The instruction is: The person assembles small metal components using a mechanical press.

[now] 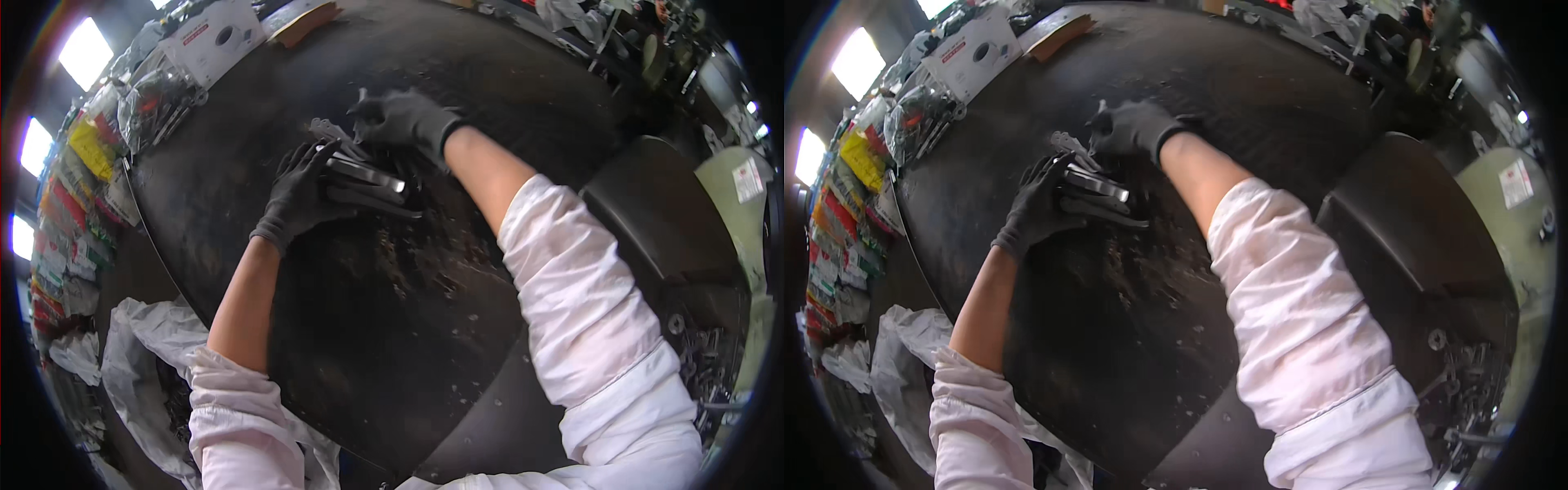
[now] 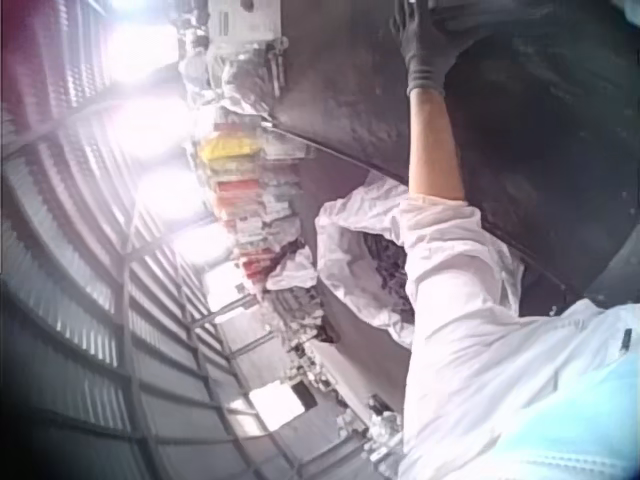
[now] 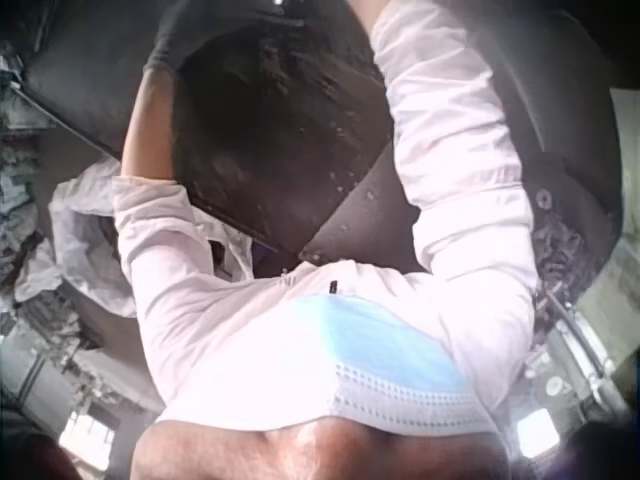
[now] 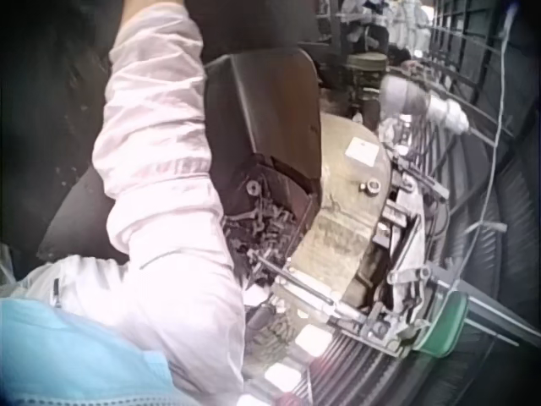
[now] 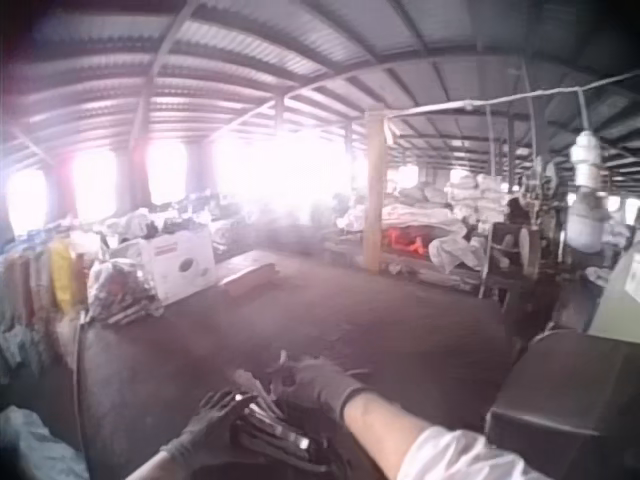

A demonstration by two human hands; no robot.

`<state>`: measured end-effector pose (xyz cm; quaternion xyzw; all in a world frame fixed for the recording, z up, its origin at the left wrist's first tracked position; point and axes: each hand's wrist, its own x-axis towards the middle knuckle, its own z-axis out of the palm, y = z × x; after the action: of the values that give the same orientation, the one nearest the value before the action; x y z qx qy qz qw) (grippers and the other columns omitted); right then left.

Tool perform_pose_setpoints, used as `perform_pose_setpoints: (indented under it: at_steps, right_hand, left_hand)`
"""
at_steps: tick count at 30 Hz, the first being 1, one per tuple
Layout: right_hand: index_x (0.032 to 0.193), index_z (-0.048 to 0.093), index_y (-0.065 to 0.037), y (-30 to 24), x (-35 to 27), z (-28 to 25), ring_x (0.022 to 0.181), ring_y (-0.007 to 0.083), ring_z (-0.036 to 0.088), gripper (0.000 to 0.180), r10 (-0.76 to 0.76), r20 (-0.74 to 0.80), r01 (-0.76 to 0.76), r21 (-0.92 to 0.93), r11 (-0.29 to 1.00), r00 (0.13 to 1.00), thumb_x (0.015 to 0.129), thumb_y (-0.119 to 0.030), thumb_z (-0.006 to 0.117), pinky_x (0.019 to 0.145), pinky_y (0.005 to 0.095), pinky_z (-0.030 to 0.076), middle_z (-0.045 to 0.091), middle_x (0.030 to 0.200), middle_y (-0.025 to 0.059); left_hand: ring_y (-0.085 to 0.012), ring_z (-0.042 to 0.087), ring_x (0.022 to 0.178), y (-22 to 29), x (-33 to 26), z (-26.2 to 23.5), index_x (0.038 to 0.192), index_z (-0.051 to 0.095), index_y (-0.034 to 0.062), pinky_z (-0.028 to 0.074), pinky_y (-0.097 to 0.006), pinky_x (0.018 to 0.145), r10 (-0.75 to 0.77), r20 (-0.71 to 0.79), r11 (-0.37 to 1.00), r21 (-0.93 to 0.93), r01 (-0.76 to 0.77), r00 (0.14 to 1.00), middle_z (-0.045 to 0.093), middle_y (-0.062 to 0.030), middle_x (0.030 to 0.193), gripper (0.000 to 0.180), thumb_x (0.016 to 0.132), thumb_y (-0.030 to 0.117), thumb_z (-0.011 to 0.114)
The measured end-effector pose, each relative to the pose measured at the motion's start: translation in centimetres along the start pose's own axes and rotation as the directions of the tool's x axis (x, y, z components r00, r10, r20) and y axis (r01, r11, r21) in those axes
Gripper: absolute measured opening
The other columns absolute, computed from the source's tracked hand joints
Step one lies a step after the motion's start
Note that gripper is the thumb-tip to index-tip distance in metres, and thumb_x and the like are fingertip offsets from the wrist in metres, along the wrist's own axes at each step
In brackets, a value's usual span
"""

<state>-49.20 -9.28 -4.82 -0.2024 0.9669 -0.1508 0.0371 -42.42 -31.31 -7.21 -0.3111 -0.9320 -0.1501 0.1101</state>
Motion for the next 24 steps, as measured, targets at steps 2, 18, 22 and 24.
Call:
perform_pose_setpoints:
  at_steps: [2,18,22,24]
  right_hand:
    - [0.127,0.047,-0.028,-3.3,-3.4,-0.7,0.113,0.0325,0.049,0.053,0.046,0.019,-0.046,0.017,0.999,0.999,0.077,-0.045,0.054,0.098,0.0411,0.037,0.054,0.120,0.0114]
    - [0.123,0.050,-0.014,-0.2,-36.5,-1.6,0.110,0.0346,0.048,0.046,0.471,-0.411,-0.459,0.135,0.878,0.780,0.078,-0.016,0.055,0.093,0.0430,0.038,0.046,0.125,0.0188]
    - [0.120,0.053,-0.010,-2.8,-45.2,-2.2,0.109,0.0336,0.048,0.043,0.447,-0.563,-0.499,0.069,0.864,0.695,0.078,-0.018,0.058,0.092,0.0429,0.039,0.046,0.125,0.0174]
    - [0.114,0.056,-0.006,-5.7,-49.0,-1.4,0.107,0.0329,0.050,0.038,0.316,-0.613,-0.359,0.058,0.932,0.724,0.077,-0.014,0.058,0.092,0.0420,0.040,0.047,0.123,0.0161]
  left_hand:
    - [-0.0339,0.035,0.126,-0.3,-1.0,-0.5,0.128,0.044,0.0126,0.025,-0.044,0.105,0.018,0.027,0.993,-0.113,-0.015,0.999,0.045,-0.0124,0.130,0.091,0.049,0.041,0.081]
    - [-0.0310,0.046,0.117,25.4,-0.2,4.0,0.128,0.042,0.0052,0.037,-0.038,0.098,0.579,0.021,0.709,-0.506,-0.491,0.815,0.051,-0.0169,0.121,0.079,0.063,0.033,0.078]
    - [-0.0188,0.052,0.110,24.2,4.6,-1.5,0.130,0.042,0.0060,0.042,-0.031,0.091,0.188,0.568,0.921,-0.385,0.057,0.801,0.053,-0.0152,0.121,0.052,0.084,0.022,0.060]
    - [-0.0216,0.052,0.110,14.1,8.1,3.3,0.128,0.044,0.0080,0.041,-0.033,0.093,0.132,0.114,0.973,0.173,-0.151,0.985,0.051,-0.0160,0.123,0.040,0.088,0.013,0.049]
